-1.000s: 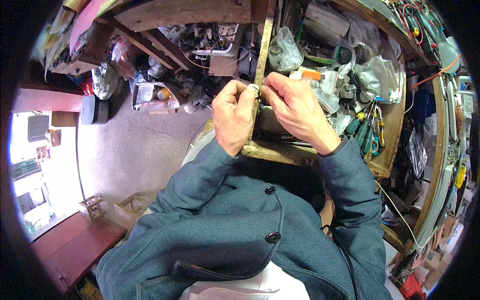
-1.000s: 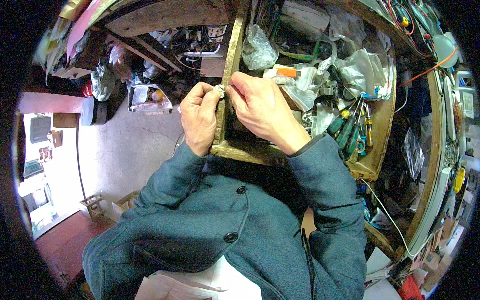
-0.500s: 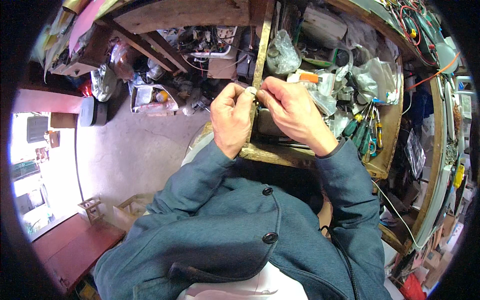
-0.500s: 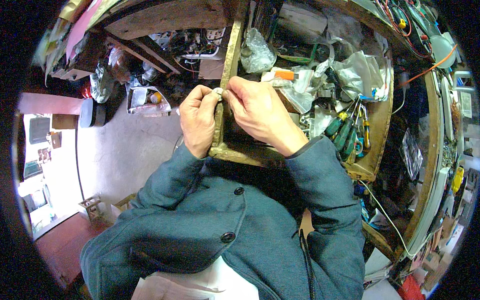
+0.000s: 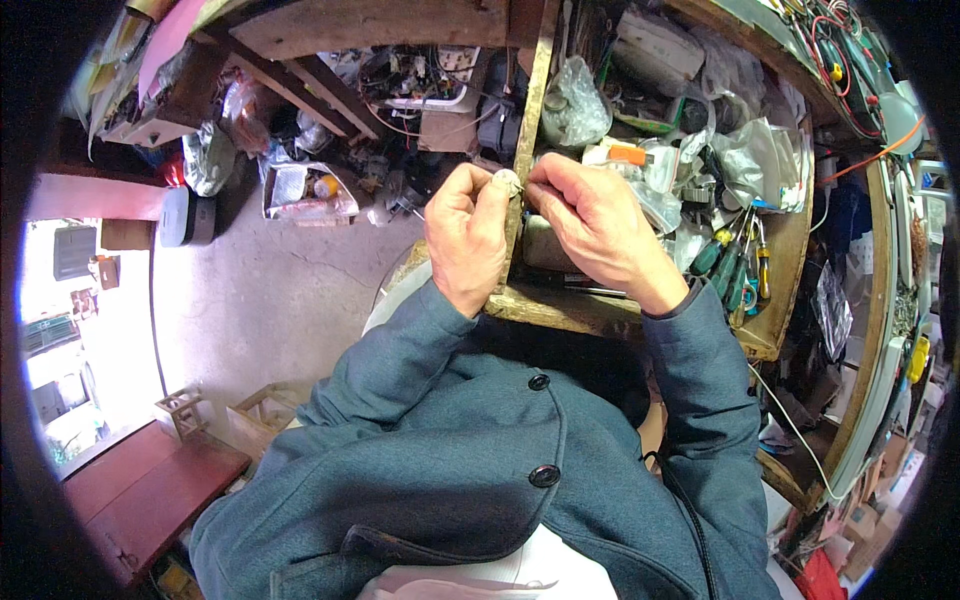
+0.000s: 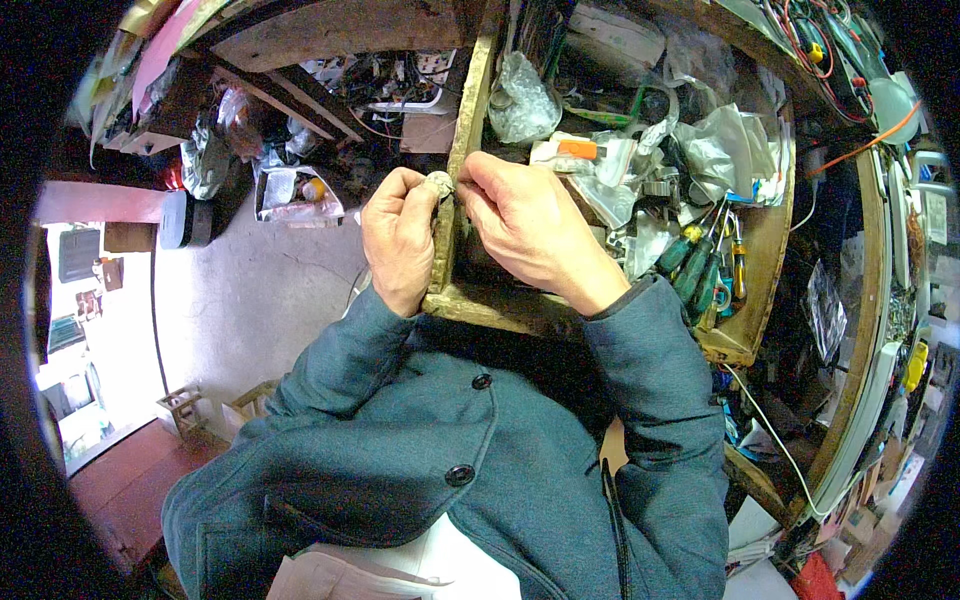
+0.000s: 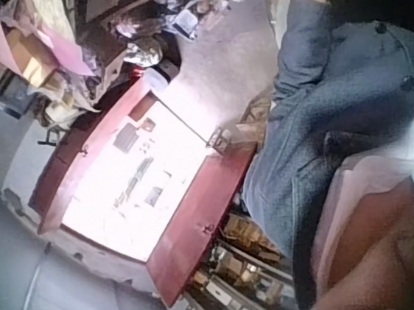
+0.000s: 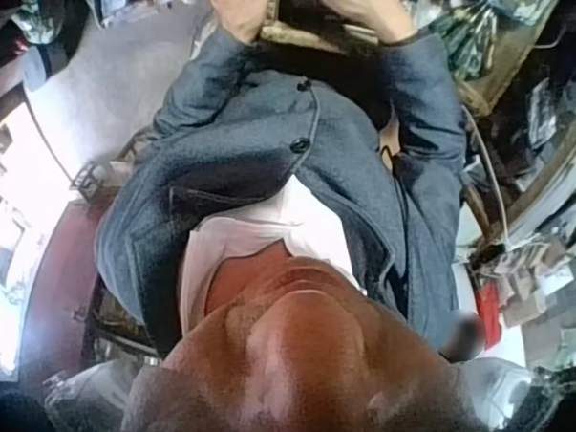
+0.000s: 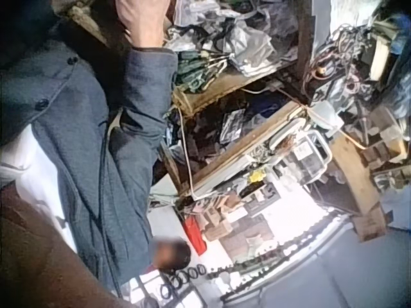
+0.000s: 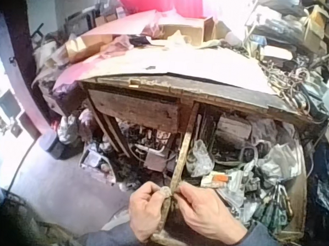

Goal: The person holds a small cylindrical electronic component and repeatedly rubs its surface with a small tool or cloth. They rotate the component to access different sides while continuing the rubbing motion. A second person sweeps the floor in the background.

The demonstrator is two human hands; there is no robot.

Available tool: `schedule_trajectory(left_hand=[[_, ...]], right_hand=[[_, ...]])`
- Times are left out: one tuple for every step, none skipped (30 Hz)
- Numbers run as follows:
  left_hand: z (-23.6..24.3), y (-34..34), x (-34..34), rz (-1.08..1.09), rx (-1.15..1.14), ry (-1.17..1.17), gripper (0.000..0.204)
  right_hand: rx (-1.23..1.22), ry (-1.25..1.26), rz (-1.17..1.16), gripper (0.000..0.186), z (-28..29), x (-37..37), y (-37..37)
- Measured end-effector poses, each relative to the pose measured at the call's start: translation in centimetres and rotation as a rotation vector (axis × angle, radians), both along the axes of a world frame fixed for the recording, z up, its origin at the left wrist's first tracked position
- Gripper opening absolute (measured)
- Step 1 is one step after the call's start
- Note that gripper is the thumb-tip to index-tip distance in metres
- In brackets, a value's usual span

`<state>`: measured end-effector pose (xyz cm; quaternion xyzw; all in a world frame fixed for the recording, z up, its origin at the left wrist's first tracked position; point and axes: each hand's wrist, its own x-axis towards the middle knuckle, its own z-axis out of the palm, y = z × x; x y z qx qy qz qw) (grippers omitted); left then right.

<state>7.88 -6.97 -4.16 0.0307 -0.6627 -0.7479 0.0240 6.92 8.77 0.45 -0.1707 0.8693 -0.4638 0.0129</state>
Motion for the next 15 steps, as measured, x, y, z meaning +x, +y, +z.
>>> schedule_trajectory(left_hand=[[-0.03, -0.03, -0.01, 0.0, -0.011, -0.005, 0.018], [-0.07, -0.07, -0.01, 0.0, -0.022, -0.011, 0.018], [-0.13, -0.1, -0.04, 0.0, -0.026, -0.011, 0.019], [-0.21, -0.14, -0.08, -0.001, -0.031, -0.012, 0.019], [-0.25, -0.16, -0.11, -0.001, -0.036, -0.013, 0.02], [-0.17, -0.16, -0.09, -0.002, -0.028, -0.015, 0.021], [-0.01, -0.14, -0.07, -0.002, -0.021, -0.016, 0.021], [0.07, -0.12, -0.05, -0.002, -0.014, -0.018, 0.021], [0.06, -0.06, -0.08, 0.001, -0.015, -0.015, 0.021], [0.03, 0.01, -0.11, 0.004, -0.017, -0.012, 0.021], [-0.01, 0.06, -0.15, 0.006, -0.018, -0.009, 0.021], [-0.08, 0.03, -0.13, 0.005, -0.025, 0.004, 0.019], [-0.16, -0.03, -0.12, 0.003, -0.033, 0.016, 0.017], [-0.2, -0.06, -0.1, 0.002, -0.04, 0.029, 0.016], [-0.18, -0.05, -0.08, 0.003, -0.038, 0.022, 0.016]], right_hand=[[-0.003, 0.007, -0.001, 0.012, -0.01, 0.0, -0.03], [-0.006, 0.015, -0.002, 0.012, -0.02, -0.01, -0.07], [0.005, 0.028, -0.005, 0.012, -0.07, -0.03, -0.07], [0.016, 0.041, -0.008, 0.012, -0.16, -0.05, -0.07], [0.027, 0.054, -0.011, 0.011, -0.2, -0.09, -0.08], [0.027, 0.072, -0.003, 0.012, -0.21, -0.11, -0.11], [0.027, 0.09, 0.005, 0.012, -0.21, -0.15, -0.14], [0.027, 0.108, 0.013, 0.012, -0.22, -0.14, -0.19], [0.028, 0.108, 0.0, 0.012, -0.21, -0.13, -0.24], [0.028, 0.107, -0.012, 0.012, -0.19, -0.09, -0.32], [0.029, 0.107, -0.025, 0.012, -0.18, -0.07, -0.37], [0.028, 0.106, -0.023, 0.013, -0.2, -0.06, -0.38], [0.027, 0.105, -0.022, 0.013, -0.22, -0.06, -0.37], [0.026, 0.104, -0.021, 0.013, -0.23, -0.05, -0.37], [0.044, 0.082, -0.026, 0.013, 0.02, -0.01, -0.44]])
